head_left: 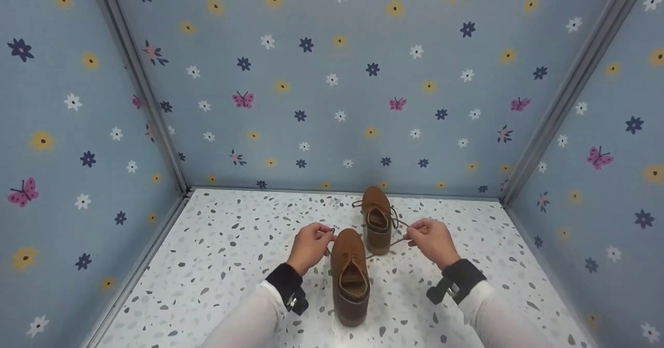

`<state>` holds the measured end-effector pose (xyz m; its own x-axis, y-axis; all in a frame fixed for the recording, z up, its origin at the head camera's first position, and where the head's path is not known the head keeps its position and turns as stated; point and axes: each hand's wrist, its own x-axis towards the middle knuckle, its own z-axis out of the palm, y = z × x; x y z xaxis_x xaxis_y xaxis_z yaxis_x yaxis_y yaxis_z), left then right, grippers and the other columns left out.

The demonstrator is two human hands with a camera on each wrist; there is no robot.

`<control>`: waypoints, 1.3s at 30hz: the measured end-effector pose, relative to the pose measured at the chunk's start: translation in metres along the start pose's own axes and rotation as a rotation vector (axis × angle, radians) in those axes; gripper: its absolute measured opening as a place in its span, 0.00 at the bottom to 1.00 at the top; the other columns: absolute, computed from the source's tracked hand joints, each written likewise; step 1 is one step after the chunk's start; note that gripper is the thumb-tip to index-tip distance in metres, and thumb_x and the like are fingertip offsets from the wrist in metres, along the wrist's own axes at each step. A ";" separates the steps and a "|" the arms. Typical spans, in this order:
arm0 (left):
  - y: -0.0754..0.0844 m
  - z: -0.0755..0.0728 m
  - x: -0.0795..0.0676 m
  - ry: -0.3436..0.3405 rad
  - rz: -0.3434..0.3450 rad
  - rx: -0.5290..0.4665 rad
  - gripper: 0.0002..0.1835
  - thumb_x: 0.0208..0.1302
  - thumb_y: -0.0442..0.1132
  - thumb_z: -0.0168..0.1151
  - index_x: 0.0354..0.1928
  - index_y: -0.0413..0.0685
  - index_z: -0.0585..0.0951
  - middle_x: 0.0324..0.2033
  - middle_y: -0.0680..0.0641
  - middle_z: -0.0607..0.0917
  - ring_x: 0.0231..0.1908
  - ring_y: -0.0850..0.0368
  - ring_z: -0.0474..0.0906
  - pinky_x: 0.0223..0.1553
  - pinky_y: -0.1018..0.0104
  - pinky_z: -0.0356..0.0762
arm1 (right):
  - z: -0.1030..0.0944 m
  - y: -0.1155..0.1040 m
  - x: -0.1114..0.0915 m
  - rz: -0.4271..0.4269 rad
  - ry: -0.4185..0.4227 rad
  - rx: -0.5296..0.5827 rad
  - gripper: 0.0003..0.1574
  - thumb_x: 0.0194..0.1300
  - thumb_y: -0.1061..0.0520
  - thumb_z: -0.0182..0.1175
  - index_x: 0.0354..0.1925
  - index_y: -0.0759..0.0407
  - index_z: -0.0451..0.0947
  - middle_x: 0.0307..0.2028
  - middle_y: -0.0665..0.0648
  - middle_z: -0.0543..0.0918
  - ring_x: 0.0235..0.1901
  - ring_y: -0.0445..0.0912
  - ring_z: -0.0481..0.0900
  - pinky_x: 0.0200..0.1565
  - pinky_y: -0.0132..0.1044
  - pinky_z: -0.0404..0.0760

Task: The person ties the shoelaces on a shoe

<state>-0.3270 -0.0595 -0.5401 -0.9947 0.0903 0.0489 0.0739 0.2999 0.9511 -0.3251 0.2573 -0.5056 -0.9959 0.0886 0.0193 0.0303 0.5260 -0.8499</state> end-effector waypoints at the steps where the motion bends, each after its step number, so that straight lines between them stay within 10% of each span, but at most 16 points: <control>1: 0.002 0.001 0.000 -0.002 0.014 -0.002 0.10 0.77 0.39 0.57 0.49 0.42 0.84 0.41 0.44 0.93 0.24 0.59 0.82 0.32 0.67 0.79 | 0.001 -0.001 0.000 -0.002 0.001 0.006 0.09 0.73 0.55 0.61 0.42 0.60 0.82 0.36 0.57 0.93 0.36 0.49 0.92 0.48 0.43 0.86; 10: 0.018 0.015 0.005 -0.009 0.154 0.039 0.08 0.76 0.41 0.60 0.47 0.48 0.86 0.42 0.48 0.90 0.45 0.50 0.85 0.44 0.63 0.79 | 0.005 -0.003 0.002 -0.016 0.006 0.060 0.09 0.73 0.56 0.61 0.42 0.62 0.81 0.35 0.58 0.92 0.37 0.52 0.90 0.40 0.34 0.82; 19: 0.023 0.025 0.003 -0.138 0.241 0.045 0.08 0.76 0.42 0.62 0.49 0.53 0.88 0.46 0.49 0.88 0.38 0.60 0.79 0.41 0.65 0.79 | 0.007 -0.001 0.003 -0.009 -0.008 0.081 0.09 0.72 0.56 0.61 0.42 0.62 0.81 0.36 0.58 0.91 0.34 0.46 0.87 0.38 0.34 0.82; 39: 0.007 0.013 0.011 -0.219 0.126 0.174 0.12 0.69 0.39 0.63 0.48 0.39 0.87 0.39 0.43 0.92 0.37 0.57 0.87 0.37 0.67 0.82 | 0.005 -0.010 0.005 -0.048 -0.038 0.157 0.11 0.74 0.53 0.63 0.44 0.61 0.82 0.39 0.60 0.89 0.34 0.46 0.85 0.41 0.36 0.83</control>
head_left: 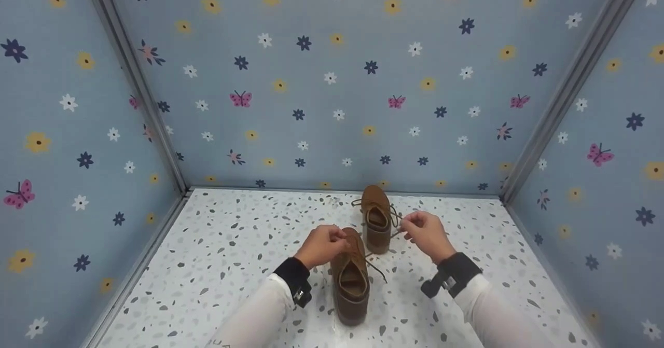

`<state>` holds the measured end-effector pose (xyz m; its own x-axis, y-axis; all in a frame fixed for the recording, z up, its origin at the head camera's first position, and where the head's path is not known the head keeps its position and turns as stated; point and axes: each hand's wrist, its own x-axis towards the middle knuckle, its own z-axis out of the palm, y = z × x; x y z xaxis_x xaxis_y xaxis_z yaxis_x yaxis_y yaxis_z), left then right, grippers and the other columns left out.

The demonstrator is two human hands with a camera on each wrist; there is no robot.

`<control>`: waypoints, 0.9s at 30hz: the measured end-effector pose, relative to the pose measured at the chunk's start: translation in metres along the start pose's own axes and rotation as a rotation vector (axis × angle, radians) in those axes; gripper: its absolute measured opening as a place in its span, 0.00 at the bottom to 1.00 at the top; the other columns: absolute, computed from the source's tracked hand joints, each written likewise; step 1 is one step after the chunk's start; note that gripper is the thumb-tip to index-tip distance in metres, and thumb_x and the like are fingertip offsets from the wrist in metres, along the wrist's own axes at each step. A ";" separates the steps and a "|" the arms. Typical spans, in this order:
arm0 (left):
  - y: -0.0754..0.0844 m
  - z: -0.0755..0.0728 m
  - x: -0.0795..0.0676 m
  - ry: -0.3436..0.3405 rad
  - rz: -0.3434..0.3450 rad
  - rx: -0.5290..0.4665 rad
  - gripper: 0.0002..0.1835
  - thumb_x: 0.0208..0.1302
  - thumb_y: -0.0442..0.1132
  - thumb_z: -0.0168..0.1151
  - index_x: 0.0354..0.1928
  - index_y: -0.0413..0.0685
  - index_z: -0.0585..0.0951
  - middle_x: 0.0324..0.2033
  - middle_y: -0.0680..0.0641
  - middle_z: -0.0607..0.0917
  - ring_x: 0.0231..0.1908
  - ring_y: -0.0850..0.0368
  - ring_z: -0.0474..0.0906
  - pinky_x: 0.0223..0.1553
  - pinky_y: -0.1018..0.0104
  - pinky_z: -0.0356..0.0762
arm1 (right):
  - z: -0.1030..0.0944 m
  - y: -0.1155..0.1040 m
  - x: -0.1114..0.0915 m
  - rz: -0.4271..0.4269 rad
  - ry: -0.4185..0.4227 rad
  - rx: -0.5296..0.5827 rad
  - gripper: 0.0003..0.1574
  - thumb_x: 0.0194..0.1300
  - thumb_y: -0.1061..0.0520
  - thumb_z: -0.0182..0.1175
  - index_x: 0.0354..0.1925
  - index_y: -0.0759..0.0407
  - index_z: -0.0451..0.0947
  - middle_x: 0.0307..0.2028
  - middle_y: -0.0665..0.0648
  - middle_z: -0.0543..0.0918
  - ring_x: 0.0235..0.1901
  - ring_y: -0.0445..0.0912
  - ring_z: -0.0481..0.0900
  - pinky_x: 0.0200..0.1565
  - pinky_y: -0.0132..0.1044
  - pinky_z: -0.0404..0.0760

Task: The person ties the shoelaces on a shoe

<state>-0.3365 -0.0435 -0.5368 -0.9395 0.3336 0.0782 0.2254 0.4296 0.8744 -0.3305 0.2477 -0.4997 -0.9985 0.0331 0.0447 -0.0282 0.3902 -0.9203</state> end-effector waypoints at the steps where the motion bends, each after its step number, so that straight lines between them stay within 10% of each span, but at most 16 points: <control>1: 0.000 0.000 0.000 -0.003 0.001 -0.008 0.12 0.70 0.38 0.62 0.48 0.38 0.86 0.39 0.43 0.92 0.37 0.57 0.87 0.37 0.68 0.82 | 0.000 -0.001 0.001 0.003 -0.001 0.000 0.11 0.74 0.53 0.62 0.44 0.61 0.82 0.39 0.60 0.89 0.35 0.47 0.86 0.41 0.36 0.83; 17: 0.002 0.015 0.011 0.002 0.031 0.097 0.07 0.70 0.45 0.69 0.40 0.56 0.93 0.40 0.54 0.91 0.38 0.63 0.84 0.44 0.63 0.83 | 0.017 -0.032 0.016 -0.046 -0.006 0.017 0.09 0.73 0.54 0.64 0.41 0.59 0.82 0.33 0.54 0.83 0.33 0.47 0.82 0.36 0.37 0.83; 27: 0.002 0.019 0.011 -0.022 0.028 0.070 0.10 0.74 0.38 0.60 0.44 0.50 0.91 0.49 0.51 0.91 0.47 0.58 0.85 0.49 0.58 0.83 | 0.031 -0.045 0.021 -0.069 -0.029 0.010 0.09 0.72 0.52 0.65 0.39 0.56 0.83 0.30 0.51 0.81 0.35 0.54 0.82 0.35 0.36 0.79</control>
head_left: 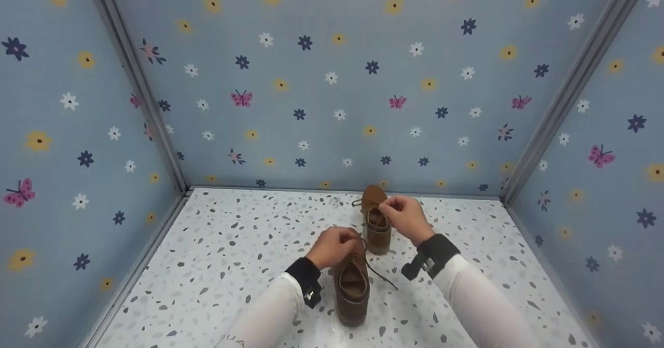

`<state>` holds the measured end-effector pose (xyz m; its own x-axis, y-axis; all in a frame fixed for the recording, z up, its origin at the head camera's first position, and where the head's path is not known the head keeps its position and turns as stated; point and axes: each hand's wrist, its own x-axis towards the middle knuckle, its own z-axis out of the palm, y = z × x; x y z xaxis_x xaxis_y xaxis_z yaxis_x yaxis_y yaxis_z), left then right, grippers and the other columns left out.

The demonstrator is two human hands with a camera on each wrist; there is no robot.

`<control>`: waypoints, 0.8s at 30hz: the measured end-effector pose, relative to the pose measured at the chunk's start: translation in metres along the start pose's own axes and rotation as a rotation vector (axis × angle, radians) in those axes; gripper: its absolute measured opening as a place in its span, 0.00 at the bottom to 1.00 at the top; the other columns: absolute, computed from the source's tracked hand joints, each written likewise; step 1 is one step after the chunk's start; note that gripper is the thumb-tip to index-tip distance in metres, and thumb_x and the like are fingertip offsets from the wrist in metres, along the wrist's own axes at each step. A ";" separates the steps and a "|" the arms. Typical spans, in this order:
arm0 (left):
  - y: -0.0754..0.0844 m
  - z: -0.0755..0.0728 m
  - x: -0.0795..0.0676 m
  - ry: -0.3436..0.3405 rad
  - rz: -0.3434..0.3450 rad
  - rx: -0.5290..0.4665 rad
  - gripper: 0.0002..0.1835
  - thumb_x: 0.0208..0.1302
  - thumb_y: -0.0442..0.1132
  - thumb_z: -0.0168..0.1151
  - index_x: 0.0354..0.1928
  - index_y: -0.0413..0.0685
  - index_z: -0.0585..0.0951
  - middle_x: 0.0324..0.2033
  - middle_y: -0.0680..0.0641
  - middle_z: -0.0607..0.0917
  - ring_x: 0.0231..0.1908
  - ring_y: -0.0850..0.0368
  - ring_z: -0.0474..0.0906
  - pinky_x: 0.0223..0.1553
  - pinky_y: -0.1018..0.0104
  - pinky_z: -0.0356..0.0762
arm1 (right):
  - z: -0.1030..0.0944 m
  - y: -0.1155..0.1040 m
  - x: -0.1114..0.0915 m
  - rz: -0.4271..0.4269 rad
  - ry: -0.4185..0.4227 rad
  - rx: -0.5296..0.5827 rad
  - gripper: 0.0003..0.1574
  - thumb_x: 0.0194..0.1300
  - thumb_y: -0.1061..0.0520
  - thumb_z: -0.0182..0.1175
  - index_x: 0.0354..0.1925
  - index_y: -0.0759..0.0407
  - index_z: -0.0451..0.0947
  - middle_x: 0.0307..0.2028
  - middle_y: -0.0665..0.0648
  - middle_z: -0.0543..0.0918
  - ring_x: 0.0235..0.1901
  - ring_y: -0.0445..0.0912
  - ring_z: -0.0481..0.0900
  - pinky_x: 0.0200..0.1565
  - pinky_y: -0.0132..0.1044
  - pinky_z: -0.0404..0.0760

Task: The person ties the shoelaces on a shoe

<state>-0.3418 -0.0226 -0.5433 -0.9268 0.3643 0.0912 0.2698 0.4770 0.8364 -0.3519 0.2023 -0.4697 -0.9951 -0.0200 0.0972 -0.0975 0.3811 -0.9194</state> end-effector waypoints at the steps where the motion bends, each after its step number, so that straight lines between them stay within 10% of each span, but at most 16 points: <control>1: 0.000 0.000 0.000 -0.001 -0.001 -0.004 0.11 0.73 0.37 0.60 0.45 0.49 0.91 0.50 0.50 0.91 0.48 0.57 0.85 0.50 0.58 0.83 | 0.001 -0.001 0.001 0.000 0.001 -0.001 0.08 0.72 0.52 0.65 0.39 0.56 0.83 0.31 0.51 0.81 0.36 0.54 0.82 0.36 0.37 0.80; 24: -0.002 0.004 0.002 -0.037 0.016 -0.072 0.10 0.69 0.37 0.61 0.44 0.44 0.90 0.42 0.48 0.91 0.43 0.60 0.84 0.51 0.59 0.83 | 0.021 -0.014 0.015 0.010 -0.032 -0.041 0.09 0.72 0.53 0.65 0.39 0.58 0.83 0.34 0.52 0.83 0.33 0.45 0.84 0.45 0.47 0.87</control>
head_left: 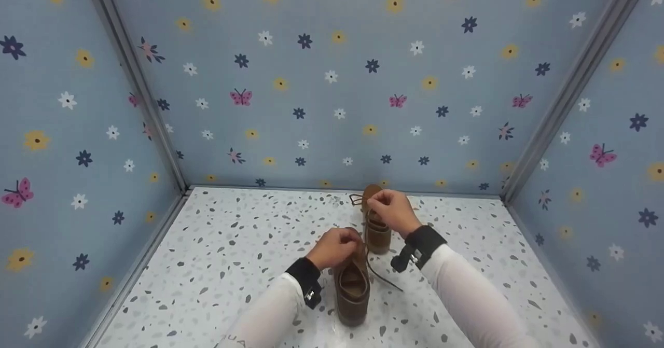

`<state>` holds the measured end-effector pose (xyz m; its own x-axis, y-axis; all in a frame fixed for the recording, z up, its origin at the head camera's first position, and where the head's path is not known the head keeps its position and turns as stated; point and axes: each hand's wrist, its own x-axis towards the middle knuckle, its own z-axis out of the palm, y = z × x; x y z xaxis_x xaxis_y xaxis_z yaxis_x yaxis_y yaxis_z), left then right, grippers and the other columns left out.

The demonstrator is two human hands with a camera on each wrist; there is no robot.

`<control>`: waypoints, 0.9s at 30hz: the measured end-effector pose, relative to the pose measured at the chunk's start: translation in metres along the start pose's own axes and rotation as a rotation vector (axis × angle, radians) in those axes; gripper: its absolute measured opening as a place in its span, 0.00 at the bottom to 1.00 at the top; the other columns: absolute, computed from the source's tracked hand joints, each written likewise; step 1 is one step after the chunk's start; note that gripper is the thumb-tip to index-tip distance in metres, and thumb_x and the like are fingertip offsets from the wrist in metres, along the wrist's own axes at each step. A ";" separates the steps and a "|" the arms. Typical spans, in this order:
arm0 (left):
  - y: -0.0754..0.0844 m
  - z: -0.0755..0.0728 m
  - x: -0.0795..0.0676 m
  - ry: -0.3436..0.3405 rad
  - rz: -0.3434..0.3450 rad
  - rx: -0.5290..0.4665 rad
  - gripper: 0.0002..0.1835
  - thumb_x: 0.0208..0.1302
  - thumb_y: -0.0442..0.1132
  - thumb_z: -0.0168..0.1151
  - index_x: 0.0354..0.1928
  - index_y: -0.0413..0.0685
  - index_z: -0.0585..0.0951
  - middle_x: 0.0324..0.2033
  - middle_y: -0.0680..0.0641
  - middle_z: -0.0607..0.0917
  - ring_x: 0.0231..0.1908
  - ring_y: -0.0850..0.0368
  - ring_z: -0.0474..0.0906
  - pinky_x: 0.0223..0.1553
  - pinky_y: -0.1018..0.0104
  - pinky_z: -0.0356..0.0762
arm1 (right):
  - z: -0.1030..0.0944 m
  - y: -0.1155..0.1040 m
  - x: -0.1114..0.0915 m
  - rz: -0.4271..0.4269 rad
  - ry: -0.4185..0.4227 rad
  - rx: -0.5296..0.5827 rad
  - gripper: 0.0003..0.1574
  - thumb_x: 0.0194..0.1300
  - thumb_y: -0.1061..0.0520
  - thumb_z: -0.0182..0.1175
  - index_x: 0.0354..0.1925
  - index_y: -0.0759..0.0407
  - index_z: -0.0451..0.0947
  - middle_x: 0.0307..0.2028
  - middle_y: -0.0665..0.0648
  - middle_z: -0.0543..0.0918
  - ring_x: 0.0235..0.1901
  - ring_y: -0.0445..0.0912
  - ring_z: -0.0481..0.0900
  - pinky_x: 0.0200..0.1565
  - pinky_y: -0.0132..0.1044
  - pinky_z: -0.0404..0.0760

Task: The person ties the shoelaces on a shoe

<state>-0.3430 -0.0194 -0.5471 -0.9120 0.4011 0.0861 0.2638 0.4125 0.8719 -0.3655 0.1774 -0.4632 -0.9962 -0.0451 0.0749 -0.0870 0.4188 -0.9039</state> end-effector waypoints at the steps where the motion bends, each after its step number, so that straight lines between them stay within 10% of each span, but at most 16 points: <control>1: 0.000 0.000 0.000 -0.004 0.004 0.010 0.11 0.68 0.36 0.61 0.45 0.44 0.90 0.43 0.48 0.91 0.43 0.59 0.84 0.51 0.59 0.82 | 0.000 -0.001 0.001 -0.004 -0.002 -0.004 0.09 0.73 0.53 0.65 0.39 0.58 0.84 0.34 0.51 0.83 0.34 0.47 0.85 0.44 0.45 0.87; 15: 0.001 0.010 0.001 0.048 0.005 0.080 0.03 0.62 0.41 0.71 0.36 0.53 0.90 0.34 0.55 0.90 0.36 0.61 0.83 0.44 0.61 0.83 | 0.012 -0.009 0.010 -0.072 -0.045 -0.122 0.10 0.72 0.53 0.65 0.41 0.58 0.88 0.32 0.51 0.86 0.31 0.42 0.80 0.36 0.33 0.79; 27: -0.006 0.003 -0.003 0.077 -0.055 0.036 0.06 0.67 0.43 0.69 0.38 0.51 0.90 0.36 0.52 0.89 0.35 0.63 0.79 0.41 0.65 0.80 | -0.012 0.027 0.005 0.002 -0.104 -0.191 0.15 0.75 0.54 0.61 0.48 0.64 0.86 0.42 0.63 0.88 0.43 0.58 0.87 0.40 0.37 0.82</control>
<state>-0.3410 -0.0207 -0.5544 -0.9465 0.3135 0.0763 0.2222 0.4619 0.8586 -0.3727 0.1995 -0.4819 -0.9908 -0.1336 0.0206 -0.0954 0.5830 -0.8069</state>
